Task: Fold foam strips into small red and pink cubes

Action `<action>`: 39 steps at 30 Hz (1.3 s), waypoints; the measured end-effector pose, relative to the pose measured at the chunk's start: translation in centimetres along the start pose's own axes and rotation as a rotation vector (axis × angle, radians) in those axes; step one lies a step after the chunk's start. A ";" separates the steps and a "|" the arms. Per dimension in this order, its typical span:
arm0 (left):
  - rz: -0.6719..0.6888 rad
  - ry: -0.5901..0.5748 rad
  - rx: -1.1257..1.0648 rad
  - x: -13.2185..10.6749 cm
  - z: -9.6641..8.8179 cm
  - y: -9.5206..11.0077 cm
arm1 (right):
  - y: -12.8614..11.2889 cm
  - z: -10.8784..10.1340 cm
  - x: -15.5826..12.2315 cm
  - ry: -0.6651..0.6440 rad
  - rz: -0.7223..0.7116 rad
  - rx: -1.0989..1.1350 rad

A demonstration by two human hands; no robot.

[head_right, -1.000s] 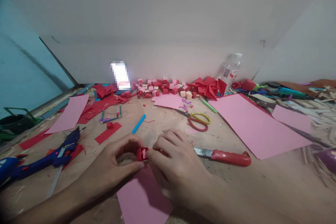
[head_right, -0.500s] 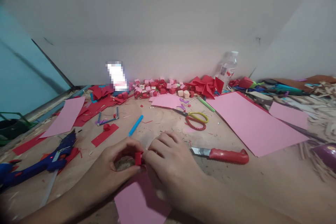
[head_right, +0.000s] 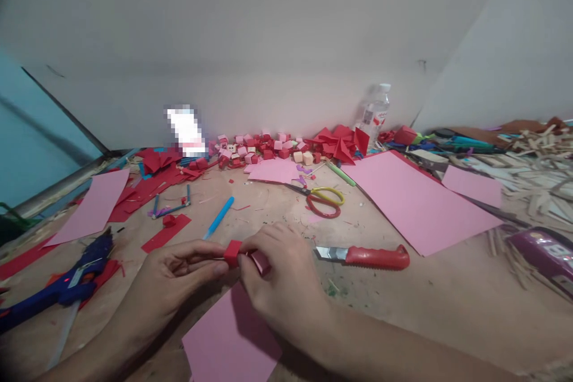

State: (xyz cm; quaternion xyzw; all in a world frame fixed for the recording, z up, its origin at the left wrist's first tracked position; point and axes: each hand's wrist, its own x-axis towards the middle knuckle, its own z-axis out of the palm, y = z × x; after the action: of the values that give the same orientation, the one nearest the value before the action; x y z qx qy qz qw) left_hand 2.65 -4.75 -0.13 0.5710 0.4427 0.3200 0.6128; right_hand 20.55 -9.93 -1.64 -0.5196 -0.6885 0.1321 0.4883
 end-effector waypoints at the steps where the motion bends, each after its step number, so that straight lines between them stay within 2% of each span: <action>1: 0.022 -0.006 0.005 0.0 0.0 -0.1 | 0.1 0.1 0.0 0.006 0.040 0.012; 8: 0.102 -0.129 0.090 0.0 -0.4 -0.5 | 0.7 0.3 0.3 0.036 0.267 0.063; 25: 0.157 -0.141 0.088 -0.5 -0.1 0.5 | 1.1 0.3 0.7 0.033 0.335 0.078; 33: 0.102 0.002 0.085 -0.3 0.3 0.2 | 0.5 0.7 0.3 -0.047 0.281 0.050; 36: 0.111 0.030 0.068 0.1 -0.1 0.2 | 0.0 0.4 0.4 -0.092 0.288 0.137; 39: 0.062 0.028 -0.020 0.5 -0.8 0.2 | -0.2 -0.1 0.5 -0.136 0.349 0.316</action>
State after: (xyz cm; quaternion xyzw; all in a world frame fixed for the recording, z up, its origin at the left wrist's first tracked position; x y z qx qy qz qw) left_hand 2.16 -3.94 -0.02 0.5738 0.4303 0.3511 0.6020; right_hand 20.52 -9.63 -1.14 -0.5379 -0.5905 0.3553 0.4856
